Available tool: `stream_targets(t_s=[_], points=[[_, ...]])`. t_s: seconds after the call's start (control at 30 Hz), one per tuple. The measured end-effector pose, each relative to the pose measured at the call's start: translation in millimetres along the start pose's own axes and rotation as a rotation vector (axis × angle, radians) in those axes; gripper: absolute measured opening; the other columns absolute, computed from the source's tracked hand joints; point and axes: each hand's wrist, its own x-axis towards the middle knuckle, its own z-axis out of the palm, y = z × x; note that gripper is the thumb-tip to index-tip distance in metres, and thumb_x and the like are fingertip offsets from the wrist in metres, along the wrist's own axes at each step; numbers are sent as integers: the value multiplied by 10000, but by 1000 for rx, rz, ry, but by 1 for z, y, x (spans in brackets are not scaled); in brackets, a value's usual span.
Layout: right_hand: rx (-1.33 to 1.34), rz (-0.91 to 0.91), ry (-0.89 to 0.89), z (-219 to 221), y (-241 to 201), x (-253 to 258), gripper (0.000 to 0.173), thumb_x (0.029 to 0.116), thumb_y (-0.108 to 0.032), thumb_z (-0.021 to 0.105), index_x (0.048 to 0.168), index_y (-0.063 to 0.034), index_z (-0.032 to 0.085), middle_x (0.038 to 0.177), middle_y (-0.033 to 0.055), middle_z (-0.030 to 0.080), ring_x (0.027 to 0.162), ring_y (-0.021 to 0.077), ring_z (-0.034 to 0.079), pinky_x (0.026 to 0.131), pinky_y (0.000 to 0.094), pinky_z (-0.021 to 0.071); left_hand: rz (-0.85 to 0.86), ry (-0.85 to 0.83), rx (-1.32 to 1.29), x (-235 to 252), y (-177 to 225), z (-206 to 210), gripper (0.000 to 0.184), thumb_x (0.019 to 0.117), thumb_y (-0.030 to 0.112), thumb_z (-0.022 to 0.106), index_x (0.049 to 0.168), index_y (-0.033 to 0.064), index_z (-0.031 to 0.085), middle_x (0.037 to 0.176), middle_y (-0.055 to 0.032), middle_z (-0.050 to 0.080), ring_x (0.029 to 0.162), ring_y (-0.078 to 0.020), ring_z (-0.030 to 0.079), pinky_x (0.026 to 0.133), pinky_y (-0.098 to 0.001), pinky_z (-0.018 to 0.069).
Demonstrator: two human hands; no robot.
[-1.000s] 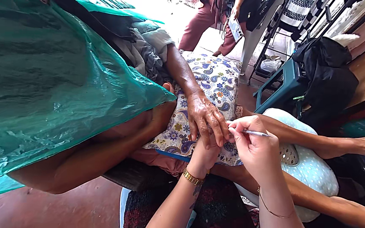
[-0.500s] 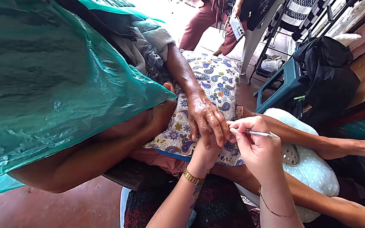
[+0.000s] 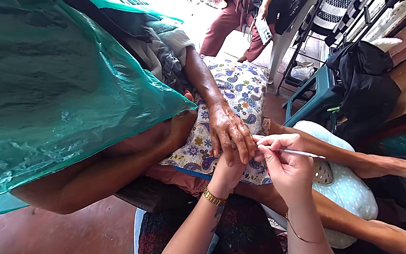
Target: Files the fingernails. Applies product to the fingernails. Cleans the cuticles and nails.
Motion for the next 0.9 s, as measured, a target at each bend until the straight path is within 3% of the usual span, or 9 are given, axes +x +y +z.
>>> stream_targets(t_s=[0.13,0.23,0.37,0.43,0.5,0.53,0.67,0.8,0.9], points=[[23,19,39,3,0,0,140,945,29,644,1038,-28,556,1005,56,738,781,87,743,642,215,637,1,-18,-9,0,0,-2,231,983,-41,431,903,55,625,840,-52,696,826,-123,698,846,-288,581],[-54,-17,-4,1,0,0,82,940,18,642,1011,21,601,988,86,743,834,95,748,708,224,639,-6,10,3,0,1,0,243,972,-55,431,882,64,623,810,-35,694,788,-105,696,817,-267,584],[180,33,72,-4,-2,13,215,946,19,656,1068,-122,550,1001,35,745,848,158,763,725,293,661,0,-19,-6,0,-1,-2,205,980,-44,446,940,36,630,893,-78,716,877,-166,718,904,-343,584],[442,96,102,4,-5,24,210,992,-32,627,1096,-198,552,1011,8,719,738,93,714,635,220,620,12,-9,19,0,-1,1,238,993,-31,431,911,68,631,861,-45,708,846,-123,704,864,-294,582],[674,221,80,19,-5,36,187,1009,-43,582,1086,-213,584,968,-10,687,581,9,564,494,137,473,25,40,39,-1,1,6,311,979,-38,430,805,122,632,747,18,674,734,-53,667,764,-222,570],[658,244,100,26,0,42,183,1010,-20,563,1083,-188,566,954,-9,679,556,-4,531,468,125,439,23,47,45,-1,1,6,307,979,-47,428,812,119,625,747,17,673,732,-58,671,773,-233,577],[413,163,269,25,11,60,183,1019,-28,570,1132,-157,503,1006,-30,650,577,-7,536,488,130,461,7,-17,21,0,1,2,216,974,-45,448,914,49,634,875,-60,697,875,-174,706,910,-375,585],[582,257,177,28,-6,53,184,1014,-10,555,1081,-181,559,991,-13,678,514,-13,488,432,118,406,31,20,41,-2,0,4,247,955,-52,478,887,123,639,821,26,701,808,-60,692,832,-250,581],[321,167,255,30,19,51,183,989,-6,615,1086,-141,538,993,-28,671,593,-10,551,503,128,466,20,10,52,1,-2,1,202,978,-39,463,931,66,629,871,-29,697,855,-133,697,880,-331,585]])
